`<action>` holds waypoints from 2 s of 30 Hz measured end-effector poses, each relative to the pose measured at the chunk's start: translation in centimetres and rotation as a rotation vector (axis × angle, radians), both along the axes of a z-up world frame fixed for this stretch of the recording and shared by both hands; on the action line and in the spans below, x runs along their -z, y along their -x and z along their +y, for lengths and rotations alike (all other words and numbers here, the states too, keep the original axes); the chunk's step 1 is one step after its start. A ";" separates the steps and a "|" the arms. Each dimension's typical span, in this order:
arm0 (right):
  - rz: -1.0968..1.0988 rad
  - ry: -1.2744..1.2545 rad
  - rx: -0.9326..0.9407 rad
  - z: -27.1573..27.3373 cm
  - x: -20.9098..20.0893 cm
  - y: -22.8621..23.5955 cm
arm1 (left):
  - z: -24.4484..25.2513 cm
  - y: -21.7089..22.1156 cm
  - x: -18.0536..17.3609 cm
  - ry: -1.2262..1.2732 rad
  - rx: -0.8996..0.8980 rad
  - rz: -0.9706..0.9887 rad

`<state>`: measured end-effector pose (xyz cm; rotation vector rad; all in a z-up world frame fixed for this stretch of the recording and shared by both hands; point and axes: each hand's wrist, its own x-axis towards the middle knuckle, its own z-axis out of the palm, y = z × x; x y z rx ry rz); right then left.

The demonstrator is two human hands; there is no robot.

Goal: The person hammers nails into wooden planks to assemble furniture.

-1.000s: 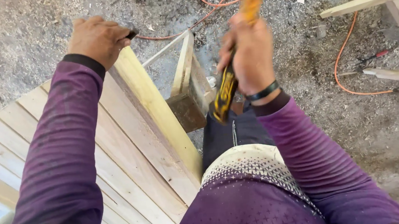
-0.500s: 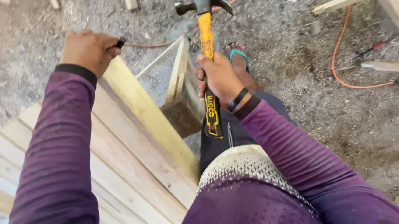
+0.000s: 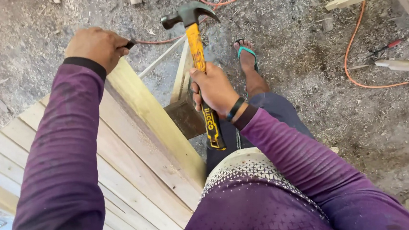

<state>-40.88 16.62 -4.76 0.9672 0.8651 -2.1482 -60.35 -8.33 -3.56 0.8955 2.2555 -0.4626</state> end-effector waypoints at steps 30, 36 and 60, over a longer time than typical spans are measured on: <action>0.042 -0.086 -0.049 5.6 8.7 -3.4 | -1.1 -0.3 -1.3 -0.135 -0.043 0.096; -0.305 -0.348 0.028 22.6 16.9 -9.7 | -5.0 -3.7 -0.7 -1.119 -0.848 0.338; -0.265 -0.543 -0.351 15.6 17.7 -11.3 | -2.2 -3.9 -2.4 -0.834 -0.208 0.550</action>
